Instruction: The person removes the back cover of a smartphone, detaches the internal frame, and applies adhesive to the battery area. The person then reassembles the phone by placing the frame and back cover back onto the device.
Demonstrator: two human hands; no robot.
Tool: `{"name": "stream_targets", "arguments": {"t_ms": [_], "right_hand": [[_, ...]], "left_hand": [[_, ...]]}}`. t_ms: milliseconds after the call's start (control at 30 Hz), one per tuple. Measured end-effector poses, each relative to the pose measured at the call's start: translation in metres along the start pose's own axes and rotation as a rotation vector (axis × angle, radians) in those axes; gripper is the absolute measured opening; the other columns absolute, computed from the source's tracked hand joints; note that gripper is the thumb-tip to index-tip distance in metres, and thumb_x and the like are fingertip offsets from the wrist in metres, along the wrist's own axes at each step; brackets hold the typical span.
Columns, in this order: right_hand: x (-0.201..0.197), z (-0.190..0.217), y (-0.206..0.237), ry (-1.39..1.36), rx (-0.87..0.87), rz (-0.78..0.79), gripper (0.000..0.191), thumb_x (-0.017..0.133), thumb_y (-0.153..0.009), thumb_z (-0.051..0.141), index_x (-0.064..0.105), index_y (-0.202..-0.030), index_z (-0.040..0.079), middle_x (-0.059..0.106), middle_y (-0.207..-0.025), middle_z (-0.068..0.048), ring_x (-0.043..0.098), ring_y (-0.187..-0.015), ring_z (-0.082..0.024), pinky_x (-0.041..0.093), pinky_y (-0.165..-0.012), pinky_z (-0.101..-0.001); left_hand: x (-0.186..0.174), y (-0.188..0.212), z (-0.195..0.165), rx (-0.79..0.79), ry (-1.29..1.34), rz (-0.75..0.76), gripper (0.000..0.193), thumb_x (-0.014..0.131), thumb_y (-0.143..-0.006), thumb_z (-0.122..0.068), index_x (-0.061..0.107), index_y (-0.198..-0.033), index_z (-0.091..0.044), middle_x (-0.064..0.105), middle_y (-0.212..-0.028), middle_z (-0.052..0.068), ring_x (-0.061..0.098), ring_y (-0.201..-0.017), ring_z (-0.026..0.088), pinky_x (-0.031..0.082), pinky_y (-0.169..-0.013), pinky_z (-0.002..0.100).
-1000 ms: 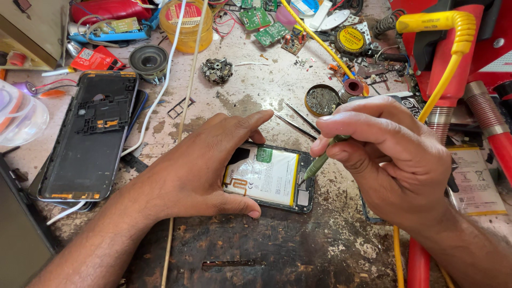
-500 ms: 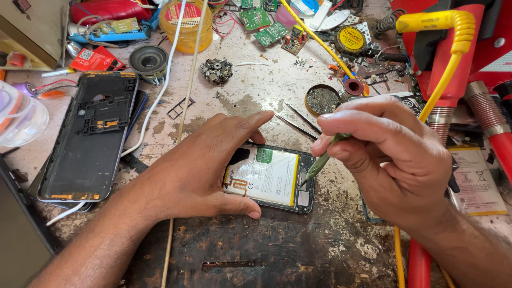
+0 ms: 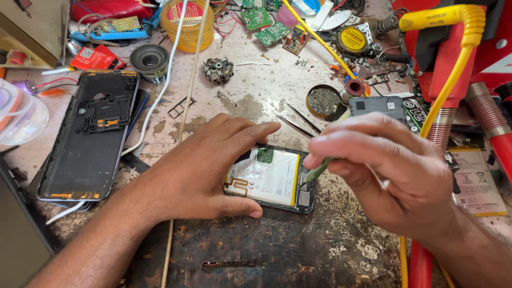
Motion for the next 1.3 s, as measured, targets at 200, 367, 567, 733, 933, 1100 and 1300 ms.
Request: {"name": "stream_targets", "arguments": {"t_ms": [200,367,567,733,933,1100,1300], "right_hand": [[-0.002,0.004,0.001,0.071,-0.003,0.001,0.021,0.067,-0.095,-0.002,0.068,-0.116,0.000,0.070,-0.109,-0.012,0.075,-0.094,-0.016,0.064,-0.083,-0.0284],[-0.001,0.006,0.003,0.148,-0.063,-0.006,0.025,0.076,-0.090,0.005,0.070,-0.115,0.003,0.071,-0.106,-0.010,0.074,-0.091,-0.015,0.062,-0.077,-0.0270],[0.010,0.009,0.011,0.066,0.076,-0.104,0.040,0.091,-0.077,0.015,0.074,-0.113,0.009,0.064,-0.101,-0.008,0.070,-0.085,-0.011,0.055,-0.069,-0.0226],[0.006,0.007,0.016,0.043,0.162,-0.085,0.032,0.084,-0.081,0.006,0.076,-0.112,0.012,0.067,-0.100,-0.006,0.065,-0.083,-0.010,0.054,-0.072,-0.0236],[0.005,-0.002,0.005,-0.250,0.069,0.074,0.029,0.073,-0.090,0.003,0.071,-0.118,0.009,0.073,-0.106,-0.004,0.073,-0.093,-0.014,0.063,-0.087,-0.0288],[-0.002,-0.011,0.006,-0.284,0.181,0.135,0.021,0.072,-0.092,0.004,0.075,-0.112,0.009,0.080,-0.108,-0.003,0.074,-0.107,-0.019,0.065,-0.091,-0.0323],[-0.001,-0.011,0.011,-0.426,0.061,0.101,0.019,0.069,-0.100,0.010,0.071,-0.119,0.012,0.069,-0.109,-0.002,0.070,-0.103,-0.012,0.057,-0.099,-0.0340]], "left_hand": [[0.000,0.001,-0.001,-0.005,0.016,-0.010,0.114,0.089,-0.063,-0.052,0.040,-0.154,-0.005,0.058,-0.135,0.018,0.052,-0.124,0.037,0.042,-0.104,0.048],[0.000,0.000,0.000,-0.015,0.025,-0.006,0.115,0.089,-0.063,-0.053,0.039,-0.155,-0.005,0.058,-0.134,0.017,0.052,-0.124,0.037,0.042,-0.103,0.048],[0.001,0.000,0.000,-0.004,0.025,-0.016,0.114,0.089,-0.063,-0.052,0.040,-0.154,-0.004,0.058,-0.134,0.018,0.052,-0.124,0.037,0.042,-0.103,0.048],[0.001,0.001,0.001,0.011,0.019,-0.021,0.113,0.088,-0.064,-0.053,0.040,-0.154,-0.004,0.059,-0.134,0.018,0.053,-0.125,0.037,0.042,-0.104,0.048],[0.002,0.001,0.002,0.037,0.009,-0.044,0.115,0.089,-0.064,-0.053,0.040,-0.154,-0.002,0.057,-0.137,0.020,0.052,-0.126,0.038,0.042,-0.105,0.049],[0.002,0.001,0.003,0.010,0.030,-0.027,0.114,0.089,-0.064,-0.053,0.039,-0.154,-0.003,0.058,-0.133,0.019,0.052,-0.123,0.037,0.042,-0.103,0.048],[0.002,0.000,0.001,-0.004,0.028,-0.023,0.115,0.088,-0.064,-0.055,0.039,-0.154,-0.004,0.059,-0.133,0.018,0.053,-0.124,0.037,0.042,-0.104,0.048]]}}
Point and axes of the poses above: each hand's wrist, its own y-axis away from the middle knuckle, its own x-axis out of the palm, z = x × y, the point moved 2 cm from there along -y, towards the middle knuckle
